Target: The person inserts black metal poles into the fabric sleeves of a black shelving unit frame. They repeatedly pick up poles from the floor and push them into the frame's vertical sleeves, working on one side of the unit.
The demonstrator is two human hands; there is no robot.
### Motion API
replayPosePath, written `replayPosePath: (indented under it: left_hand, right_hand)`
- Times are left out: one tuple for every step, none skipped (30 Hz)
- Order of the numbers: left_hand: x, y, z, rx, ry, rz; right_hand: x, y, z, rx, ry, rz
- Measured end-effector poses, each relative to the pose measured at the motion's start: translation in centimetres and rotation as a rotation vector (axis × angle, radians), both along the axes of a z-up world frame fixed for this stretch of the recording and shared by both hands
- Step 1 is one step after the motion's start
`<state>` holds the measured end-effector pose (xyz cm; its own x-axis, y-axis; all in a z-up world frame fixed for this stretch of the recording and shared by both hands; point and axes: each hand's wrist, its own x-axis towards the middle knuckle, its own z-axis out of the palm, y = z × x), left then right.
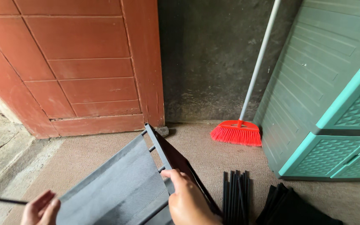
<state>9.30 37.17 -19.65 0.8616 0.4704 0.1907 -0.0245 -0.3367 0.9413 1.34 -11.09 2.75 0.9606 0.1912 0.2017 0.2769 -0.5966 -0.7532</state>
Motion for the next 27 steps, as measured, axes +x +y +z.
replayPosePath:
  left_hand:
    - [-0.7, 0.1, -0.7, -0.053, 0.035, -0.066]
    - [-1.8, 0.1, -1.4, -0.105, 0.07, -0.13]
    - [-2.6, 0.1, -1.9, -0.129, 0.126, -0.153]
    - [-3.9, 0.1, -2.3, -0.155, 0.194, -0.163]
    - [-4.9, 0.0, -2.7, -0.175, 0.259, -0.164]
    - [-5.9, 0.3, -2.8, -0.184, 0.321, -0.154]
    - [-6.8, 0.4, -2.8, -0.196, 0.377, -0.15]
    - [-7.7, 0.8, -2.7, -0.199, 0.418, -0.137]
    - [-8.6, 1.2, -2.6, -0.198, 0.452, -0.124]
    - [-9.8, 1.6, -2.6, -0.199, 0.484, -0.108]
    - [-11.1, 2.1, -2.7, -0.198, 0.513, -0.096]
    - [-12.3, 2.3, -3.1, -0.194, 0.54, -0.079]
    - [-13.5, 2.6, -3.7, -0.186, 0.559, -0.065]
    - [-14.5, 2.8, -4.3, -0.183, 0.579, -0.048]
    - [-15.3, 3.0, -4.9, -0.177, 0.594, -0.028]
    - [-15.9, 3.3, -5.3, -0.168, 0.606, -0.01]
    - [-16.4, 3.5, -5.6, -0.156, 0.612, 0.014]
    - [-16.8, 3.7, -6.0, -0.149, 0.619, 0.037]
    - [-17.3, 3.7, -6.1, -0.138, 0.618, 0.058]
    - [-17.6, 3.5, -6.1, -0.132, 0.6, 0.075]
    - [-17.4, 3.1, -6.0, -0.115, 0.578, 0.086]
    - [-17.4, 2.5, -6.1, -0.097, 0.557, 0.097]
    - [-17.6, 1.9, -6.0, -0.115, 0.459, 0.135]
    - [-17.5, 1.5, -5.5, -0.133, 0.376, 0.169]
    - [-17.6, 1.0, -4.9, -0.158, 0.289, 0.204]
    - [-17.6, 1.1, -3.8, -0.204, 0.337, 0.268]
    - [-17.5, 1.2, -2.9, -0.251, 0.385, 0.331]
  right_hand:
    - [-0.1, -0.1, 0.2, 0.014, -0.023, -0.002]
    - [-0.2, -0.2, 0.4, 0.029, -0.044, -0.002]
    - [-0.2, -0.3, 0.5, 0.044, -0.066, -0.002]
    - [-0.1, -0.2, 0.5, 0.04, -0.056, -0.026]
    - [0.0, -0.1, 0.5, 0.036, -0.046, -0.049]
    - [0.0, 0.0, 0.4, 0.033, -0.031, -0.069]
    - [0.1, 0.0, 0.3, 0.053, -0.041, -0.074]
    - [0.4, -0.1, 0.3, 0.076, -0.051, -0.079]
    - [0.7, -0.2, 0.4, 0.098, -0.061, -0.083]
    - [1.0, -0.3, 0.5, 0.102, -0.079, -0.08]
    - [1.3, -0.4, 0.7, 0.107, -0.098, -0.077]
    - [1.4, -0.3, 0.8, 0.109, -0.117, -0.077]
    - [1.3, -0.3, 0.8, 0.12, 0.025, -0.126]
    - [1.3, -0.5, 0.9, 0.129, 0.169, -0.174]
    - [1.3, -0.6, 1.0, 0.135, 0.312, -0.221]
    - [1.2, -0.6, 1.0, 0.136, 0.356, -0.232]
    - [1.2, -0.6, 1.0, 0.136, 0.401, -0.244]
    - [1.0, -0.7, 0.8, 0.136, 0.441, -0.257]
    - [0.8, -0.6, 0.4, 0.131, 0.24, -0.198]
    - [0.8, -0.4, 0.0, 0.124, 0.037, -0.138]
    - [0.8, -0.3, -0.2, 0.116, -0.165, -0.074]
    - [0.9, -0.3, -0.4, 0.125, -0.125, -0.123]
    - [1.0, -0.3, -0.6, 0.135, -0.084, -0.173]
    - [1.2, -0.3, -0.6, 0.148, -0.044, -0.223]
    - [1.4, -0.4, -0.4, 0.192, 0.04, -0.263]
    - [1.6, -0.6, -0.1, 0.237, 0.122, -0.307]
    - [1.8, -0.9, 0.2, 0.281, 0.204, -0.35]
